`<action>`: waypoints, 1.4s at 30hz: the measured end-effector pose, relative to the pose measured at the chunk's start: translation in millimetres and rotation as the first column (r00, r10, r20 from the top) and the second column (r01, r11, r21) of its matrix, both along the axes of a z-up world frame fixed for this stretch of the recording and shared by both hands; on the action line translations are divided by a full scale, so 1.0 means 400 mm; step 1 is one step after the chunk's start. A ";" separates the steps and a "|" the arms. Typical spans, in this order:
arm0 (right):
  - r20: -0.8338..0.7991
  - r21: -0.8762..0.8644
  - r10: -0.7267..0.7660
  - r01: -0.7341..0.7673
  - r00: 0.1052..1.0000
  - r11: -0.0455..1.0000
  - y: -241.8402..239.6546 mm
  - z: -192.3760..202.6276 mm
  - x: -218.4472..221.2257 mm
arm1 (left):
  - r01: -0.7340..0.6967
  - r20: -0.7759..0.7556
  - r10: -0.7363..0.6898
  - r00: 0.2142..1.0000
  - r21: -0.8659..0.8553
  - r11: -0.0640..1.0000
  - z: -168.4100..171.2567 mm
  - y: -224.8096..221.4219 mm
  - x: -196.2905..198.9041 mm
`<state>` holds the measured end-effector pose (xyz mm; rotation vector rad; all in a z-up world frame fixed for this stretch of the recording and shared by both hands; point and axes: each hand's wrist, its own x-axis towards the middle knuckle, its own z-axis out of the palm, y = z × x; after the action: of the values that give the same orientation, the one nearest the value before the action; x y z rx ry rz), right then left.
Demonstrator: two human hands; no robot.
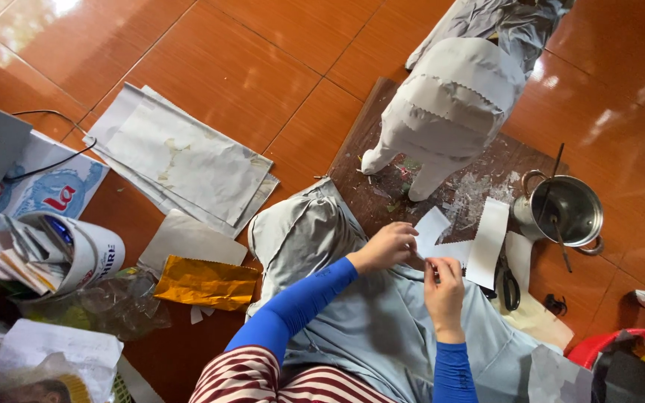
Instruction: Applying paper strips with glue to a structural frame to create a paper sculpture.
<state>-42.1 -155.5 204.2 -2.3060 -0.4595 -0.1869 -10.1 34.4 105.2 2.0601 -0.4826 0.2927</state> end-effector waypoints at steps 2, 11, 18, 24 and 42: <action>-0.034 0.102 -0.016 0.019 0.999 0.995 0.020 0.039 0.028 | 0.038 -0.157 -0.069 0.985 -0.195 0.980 0.039 0.044 0.005; -0.313 0.220 -0.063 0.137 0.948 0.966 0.046 -0.115 0.386 | -0.209 -0.425 -0.613 0.666 -0.895 0.393 0.110 0.173 0.004; -0.370 0.166 0.117 -0.059 0.922 0.984 0.111 -0.302 0.551 | -0.277 -0.278 -0.627 0.728 -0.955 0.102 0.054 0.189 0.032; -0.457 0.292 0.056 0.090 0.888 0.952 0.192 -0.209 0.529 | -0.273 -0.263 -0.651 0.712 -0.958 0.089 0.055 0.185 0.037; -0.334 0.451 0.142 0.025 0.932 0.892 0.229 -0.104 0.478 | -0.267 -0.292 -0.710 0.641 -0.952 0.151 0.059 0.185 0.028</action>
<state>149.0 -63.8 162.5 -1.8107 -0.2618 0.1504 1.0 108.3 128.9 0.5314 -0.0208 -0.4223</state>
